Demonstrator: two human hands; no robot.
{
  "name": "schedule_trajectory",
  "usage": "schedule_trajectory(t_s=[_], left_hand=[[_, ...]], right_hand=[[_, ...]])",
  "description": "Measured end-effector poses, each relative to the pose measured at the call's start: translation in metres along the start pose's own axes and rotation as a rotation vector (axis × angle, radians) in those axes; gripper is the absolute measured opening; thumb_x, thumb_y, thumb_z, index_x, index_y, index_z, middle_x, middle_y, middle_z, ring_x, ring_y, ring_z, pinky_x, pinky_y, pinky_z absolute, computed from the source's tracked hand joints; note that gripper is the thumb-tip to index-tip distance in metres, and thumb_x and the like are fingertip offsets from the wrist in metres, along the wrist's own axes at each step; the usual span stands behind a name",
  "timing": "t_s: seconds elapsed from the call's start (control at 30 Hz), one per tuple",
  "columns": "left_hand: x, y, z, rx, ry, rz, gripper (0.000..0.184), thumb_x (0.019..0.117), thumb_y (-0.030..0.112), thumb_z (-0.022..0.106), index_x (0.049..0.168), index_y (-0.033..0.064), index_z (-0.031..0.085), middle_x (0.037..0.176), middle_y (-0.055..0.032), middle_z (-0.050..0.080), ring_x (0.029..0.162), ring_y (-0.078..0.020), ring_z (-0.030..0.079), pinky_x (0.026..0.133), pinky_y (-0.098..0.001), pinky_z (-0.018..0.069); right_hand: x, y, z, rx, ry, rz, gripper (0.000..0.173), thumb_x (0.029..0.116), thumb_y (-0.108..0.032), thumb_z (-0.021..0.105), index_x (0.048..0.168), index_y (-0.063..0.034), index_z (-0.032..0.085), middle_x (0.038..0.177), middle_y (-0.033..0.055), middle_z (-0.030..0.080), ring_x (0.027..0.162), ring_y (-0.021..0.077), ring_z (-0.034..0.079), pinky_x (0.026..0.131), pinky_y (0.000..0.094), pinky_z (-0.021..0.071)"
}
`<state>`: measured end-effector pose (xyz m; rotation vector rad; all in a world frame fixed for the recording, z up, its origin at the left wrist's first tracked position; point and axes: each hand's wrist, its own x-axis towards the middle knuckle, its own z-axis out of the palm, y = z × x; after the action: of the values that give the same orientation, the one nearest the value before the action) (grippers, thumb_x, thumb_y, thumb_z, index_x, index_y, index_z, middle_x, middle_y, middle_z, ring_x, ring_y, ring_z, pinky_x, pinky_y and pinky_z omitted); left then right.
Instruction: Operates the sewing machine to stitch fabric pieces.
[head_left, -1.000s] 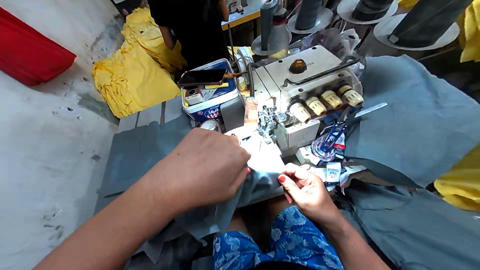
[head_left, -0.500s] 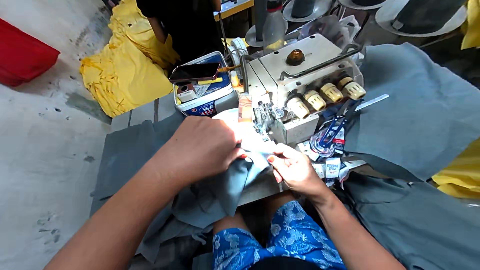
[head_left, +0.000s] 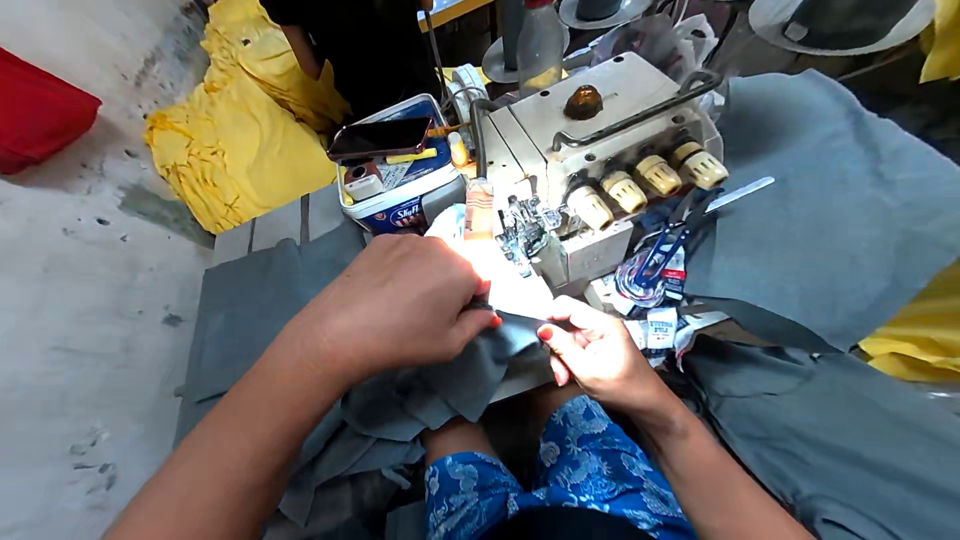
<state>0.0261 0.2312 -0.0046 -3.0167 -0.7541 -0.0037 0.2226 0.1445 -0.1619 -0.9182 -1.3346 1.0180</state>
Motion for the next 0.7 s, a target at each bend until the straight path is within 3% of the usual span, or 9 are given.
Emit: schedule_trajectory(t_s=[0.1, 0.27, 0.5, 0.57, 0.63, 0.7], left_hand=[[0.002, 0.002, 0.008, 0.007, 0.039, 0.044, 0.033, 0.0913, 0.040, 0.060, 0.066, 0.0196, 0.067, 0.052, 0.0055, 0.048, 0.048, -0.0112, 0.053, 0.043, -0.0325, 0.0355], [0.010, -0.003, 0.031, 0.000, 0.148, 0.100, 0.025, 0.0917, 0.032, 0.059, 0.076, 0.0159, 0.071, 0.065, 0.0000, 0.056, 0.059, -0.0179, 0.060, 0.047, -0.0367, 0.0422], [0.024, -0.012, 0.043, -0.056, 0.095, 0.042, 0.023, 0.0892, 0.035, 0.066, 0.079, 0.0155, 0.071, 0.067, -0.0011, 0.056, 0.060, -0.0195, 0.059, 0.051, -0.0411, 0.0428], [0.027, -0.014, 0.047, -0.091, 0.067, 0.041, 0.021, 0.0906, 0.034, 0.065, 0.085, 0.0160, 0.073, 0.070, -0.0013, 0.058, 0.063, -0.0198, 0.060, 0.054, -0.0422, 0.0444], [0.027, -0.019, 0.050, -0.110, 0.094, 0.030, 0.026, 0.0941, 0.038, 0.062, 0.088, 0.0154, 0.074, 0.070, -0.0015, 0.061, 0.064, -0.0203, 0.063, 0.056, -0.0438, 0.0472], [0.024, -0.029, 0.052, -0.084, 0.129, -0.015, 0.038, 0.0976, 0.045, 0.054, 0.084, 0.0147, 0.072, 0.067, -0.0023, 0.061, 0.062, -0.0213, 0.062, 0.054, -0.0447, 0.0463]], right_hand=[[-0.002, 0.004, 0.002, 0.000, 0.024, -0.015, 0.014, 0.1001, -0.007, 0.058, 0.102, 0.0044, 0.065, 0.091, -0.0018, 0.063, 0.058, -0.0107, 0.051, 0.054, 0.0064, 0.0480], [0.009, 0.010, 0.002, -0.041, 0.033, -0.001, 0.015, 0.1002, -0.009, 0.059, 0.101, 0.0032, 0.067, 0.087, -0.0019, 0.064, 0.057, -0.0098, 0.052, 0.053, 0.0073, 0.0480], [0.019, 0.011, 0.005, 0.004, 0.033, 0.017, 0.010, 0.1000, -0.005, 0.057, 0.102, 0.0022, 0.063, 0.076, -0.0053, 0.061, 0.052, -0.0086, 0.050, 0.051, 0.0081, 0.0475], [0.021, 0.013, 0.005, 0.025, 0.033, 0.020, 0.010, 0.0991, -0.002, 0.055, 0.103, 0.0023, 0.063, 0.074, -0.0056, 0.060, 0.052, -0.0078, 0.051, 0.051, 0.0088, 0.0479], [0.025, 0.015, 0.005, 0.050, 0.036, 0.031, 0.011, 0.0978, 0.000, 0.054, 0.105, 0.0023, 0.063, 0.071, -0.0062, 0.060, 0.050, -0.0069, 0.052, 0.050, 0.0094, 0.0481], [0.028, 0.016, 0.004, 0.076, 0.036, 0.061, 0.010, 0.0988, -0.002, 0.057, 0.106, 0.0005, 0.063, 0.073, -0.0053, 0.061, 0.049, -0.0051, 0.052, 0.048, 0.0109, 0.0491]])
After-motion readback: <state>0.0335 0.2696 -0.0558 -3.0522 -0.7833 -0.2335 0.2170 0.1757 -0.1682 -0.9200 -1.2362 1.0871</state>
